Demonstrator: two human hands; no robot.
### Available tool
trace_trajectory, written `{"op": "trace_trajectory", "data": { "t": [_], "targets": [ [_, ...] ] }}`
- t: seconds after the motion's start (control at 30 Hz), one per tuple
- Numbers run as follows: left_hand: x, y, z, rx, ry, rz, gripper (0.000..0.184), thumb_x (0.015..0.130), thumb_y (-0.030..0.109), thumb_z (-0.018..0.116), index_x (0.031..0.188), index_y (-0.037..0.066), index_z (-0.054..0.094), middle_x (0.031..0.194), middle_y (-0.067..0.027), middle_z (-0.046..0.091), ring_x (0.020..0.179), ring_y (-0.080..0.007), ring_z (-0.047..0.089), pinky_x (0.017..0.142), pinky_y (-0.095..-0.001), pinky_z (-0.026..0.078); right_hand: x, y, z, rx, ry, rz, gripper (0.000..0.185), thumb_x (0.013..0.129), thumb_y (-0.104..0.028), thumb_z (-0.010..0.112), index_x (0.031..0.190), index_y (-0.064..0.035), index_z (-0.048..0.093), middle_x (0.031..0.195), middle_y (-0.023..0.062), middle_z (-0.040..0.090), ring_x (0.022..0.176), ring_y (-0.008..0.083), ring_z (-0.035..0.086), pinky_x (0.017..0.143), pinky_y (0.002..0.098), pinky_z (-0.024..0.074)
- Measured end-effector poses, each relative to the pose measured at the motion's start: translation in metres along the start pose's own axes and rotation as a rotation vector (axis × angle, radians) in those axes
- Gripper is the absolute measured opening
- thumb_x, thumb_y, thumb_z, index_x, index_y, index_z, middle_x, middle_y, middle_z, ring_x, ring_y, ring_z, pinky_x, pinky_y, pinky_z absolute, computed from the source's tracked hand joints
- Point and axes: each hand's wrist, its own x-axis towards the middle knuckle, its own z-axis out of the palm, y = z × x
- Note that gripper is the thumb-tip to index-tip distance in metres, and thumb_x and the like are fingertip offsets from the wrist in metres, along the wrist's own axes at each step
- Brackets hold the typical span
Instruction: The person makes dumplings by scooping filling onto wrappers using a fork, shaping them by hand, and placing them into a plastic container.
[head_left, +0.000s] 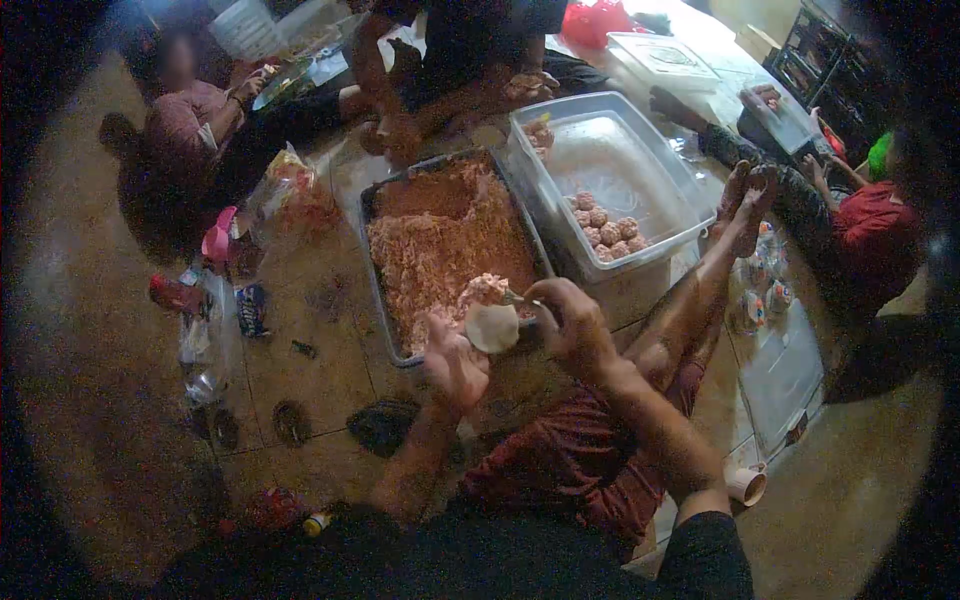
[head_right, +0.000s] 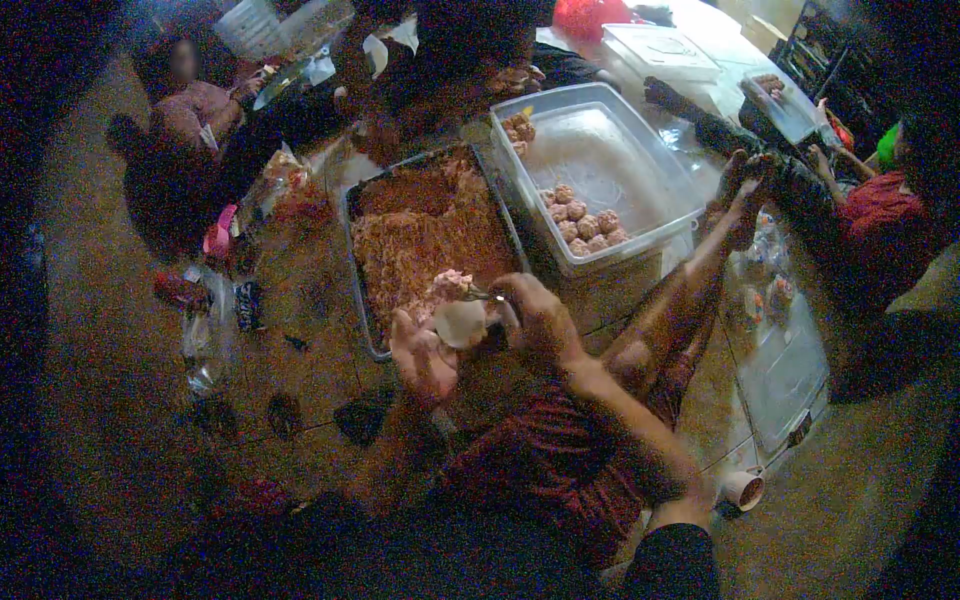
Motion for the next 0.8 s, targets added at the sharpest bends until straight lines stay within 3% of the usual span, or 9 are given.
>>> {"op": "trace_trajectory", "data": {
  "t": [0.03,0.07,0.1,0.17,0.3,0.4,0.47,0.57,0.8],
  "targets": [
    [0.009,0.013,0.0,-0.376,-0.05,-0.141,0.089,0.098,0.07,0.044,0.15,-0.001,0.035,0.144,-0.0183,0.052,0.128,-0.0335,0.055,0.104,-0.0477,0.05,-0.008,-0.006,0.004,-0.052,0.072,-0.012,0.021,0.09,0.001,0.06,0.11,-0.0025,0.063,0.095,0.0177,0.064,0.088,0.037,0.067,0.075,0.0436,0.0543],
    [0.009,0.013,0.018,-0.375,-0.054,-0.142,0.089,0.098,0.07,0.044,0.15,-0.001,0.035,0.144,-0.0183,0.052,0.128,-0.0335,0.055,0.104,-0.0477,0.05,-0.017,-0.006,0.009,-0.054,0.074,-0.014,0.021,0.09,0.001,0.06,0.11,-0.0025,0.063,0.095,0.0177,0.064,0.088,0.037,0.067,0.075,0.0436,0.0543],
    [0.006,0.012,0.044,-0.212,0.127,-0.047,0.09,0.097,0.071,0.043,0.15,-0.001,0.035,0.145,-0.0188,0.051,0.129,-0.0345,0.054,0.106,-0.0492,0.048,-0.029,-0.002,0.017,-0.118,-0.011,0.008,0.025,0.087,-0.001,0.063,0.111,-0.0056,0.063,0.102,0.0173,0.063,0.093,0.0381,0.067,0.076,0.043,0.0557],
    [0.009,0.007,0.032,-0.165,0.119,0.029,0.093,0.095,0.075,0.039,0.148,-0.001,0.038,0.147,-0.0203,0.049,0.129,-0.0371,0.053,0.11,-0.0516,0.042,-0.047,0.001,0.034,-0.121,-0.06,0.088,0.033,0.082,-0.001,0.064,0.115,-0.0094,0.064,0.11,0.0161,0.062,0.096,0.0389,0.067,0.077,0.0414,0.058],
    [0.003,0.013,0.029,-0.101,0.012,0.011,0.099,0.09,0.08,0.042,0.142,-0.004,0.047,0.144,-0.0215,0.054,0.132,-0.0401,0.051,0.111,-0.0558,0.042,-0.051,0.0,0.046,0.0,0.012,0.04,0.036,0.082,0.0,0.064,0.117,-0.0101,0.063,0.108,0.0155,0.061,0.096,0.0397,0.067,0.077,0.0439,0.0581],
    [0.012,0.017,0.042,0.004,0.193,0.101,0.104,0.088,0.083,0.04,0.142,-0.006,0.047,0.143,-0.0238,0.055,0.133,-0.0403,0.051,0.112,-0.0553,0.04,-0.05,-0.015,0.05,0.12,0.05,-0.003,0.032,0.086,0.003,0.06,0.116,-0.0075,0.065,0.102,0.0171,0.061,0.089,0.0413,0.065,0.076,0.045,0.0549],
    [0.014,0.017,0.038,-0.007,0.19,0.061,0.101,0.093,0.079,0.034,0.144,-0.008,0.041,0.138,-0.0288,0.055,0.124,-0.0411,0.055,0.108,-0.0552,0.043,-0.058,-0.024,0.05,-0.045,-0.183,0.204,0.028,0.087,-0.001,0.06,0.114,-0.0081,0.063,0.1,0.0174,0.059,0.088,0.0429,0.064,0.076,0.0476,0.0543],
    [0.008,0.023,0.025,-0.074,0.26,0.002,0.098,0.095,0.077,0.031,0.137,-0.01,0.046,0.132,-0.0287,0.057,0.118,-0.0406,0.057,0.106,-0.0534,0.045,-0.05,-0.042,0.018,-0.22,-0.376,0.2,0.026,0.088,-0.004,0.06,0.113,-0.0108,0.061,0.098,0.0169,0.056,0.088,0.0421,0.064,0.075,0.0493,0.0546],
    [0.006,0.037,0.007,-0.03,0.251,-0.096,0.097,0.098,0.075,0.023,0.134,-0.012,0.048,0.125,-0.0285,0.06,0.117,-0.04,0.059,0.105,-0.0545,0.047,-0.031,-0.061,-0.019,-0.367,-0.468,0.15,0.031,0.088,-0.009,0.059,0.118,-0.0146,0.056,0.101,0.0137,0.056,0.09,0.0371,0.067,0.068,0.0454,0.058]
  ]
}}
